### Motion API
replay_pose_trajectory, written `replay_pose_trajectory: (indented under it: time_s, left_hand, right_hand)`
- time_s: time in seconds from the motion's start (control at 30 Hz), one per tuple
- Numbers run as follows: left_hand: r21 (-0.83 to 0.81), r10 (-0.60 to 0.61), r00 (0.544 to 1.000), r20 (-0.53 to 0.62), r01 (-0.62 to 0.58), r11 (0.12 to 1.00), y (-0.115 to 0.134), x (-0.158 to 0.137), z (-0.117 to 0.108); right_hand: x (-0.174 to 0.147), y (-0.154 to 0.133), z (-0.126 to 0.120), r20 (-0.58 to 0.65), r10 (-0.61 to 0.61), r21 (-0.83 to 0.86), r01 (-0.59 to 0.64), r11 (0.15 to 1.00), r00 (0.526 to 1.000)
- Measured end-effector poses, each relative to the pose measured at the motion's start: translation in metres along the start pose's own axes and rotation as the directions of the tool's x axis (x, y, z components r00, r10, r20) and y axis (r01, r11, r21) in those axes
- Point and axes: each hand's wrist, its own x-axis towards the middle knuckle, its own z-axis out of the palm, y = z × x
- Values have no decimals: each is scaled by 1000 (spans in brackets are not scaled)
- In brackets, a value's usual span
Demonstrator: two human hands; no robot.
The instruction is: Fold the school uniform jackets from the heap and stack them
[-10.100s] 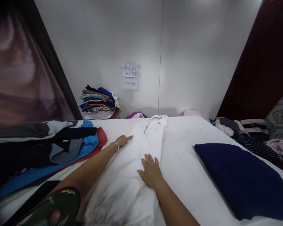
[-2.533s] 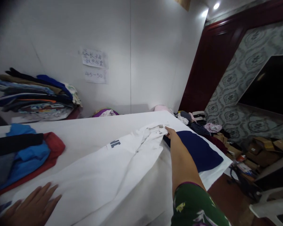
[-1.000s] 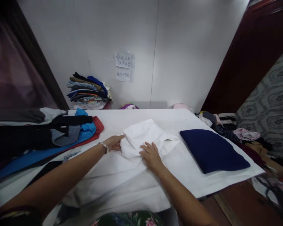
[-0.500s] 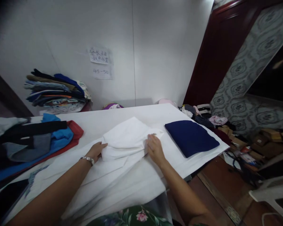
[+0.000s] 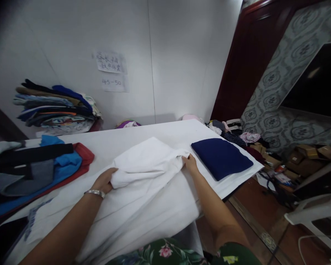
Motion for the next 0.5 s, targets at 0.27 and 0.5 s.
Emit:
replay_pose_trajectory:
  time_s: [0.27,0.5]
  left_hand:
    - [-13,17,997,71,-17,1000,-3,7,-7]
    - [10,70,997,14,-70,997,-8,11,-10]
  right_hand:
    - [12,2,2,-87,-122,-348,85,933,989]
    - [6,5,5,53,-223,-488,220,845,973]
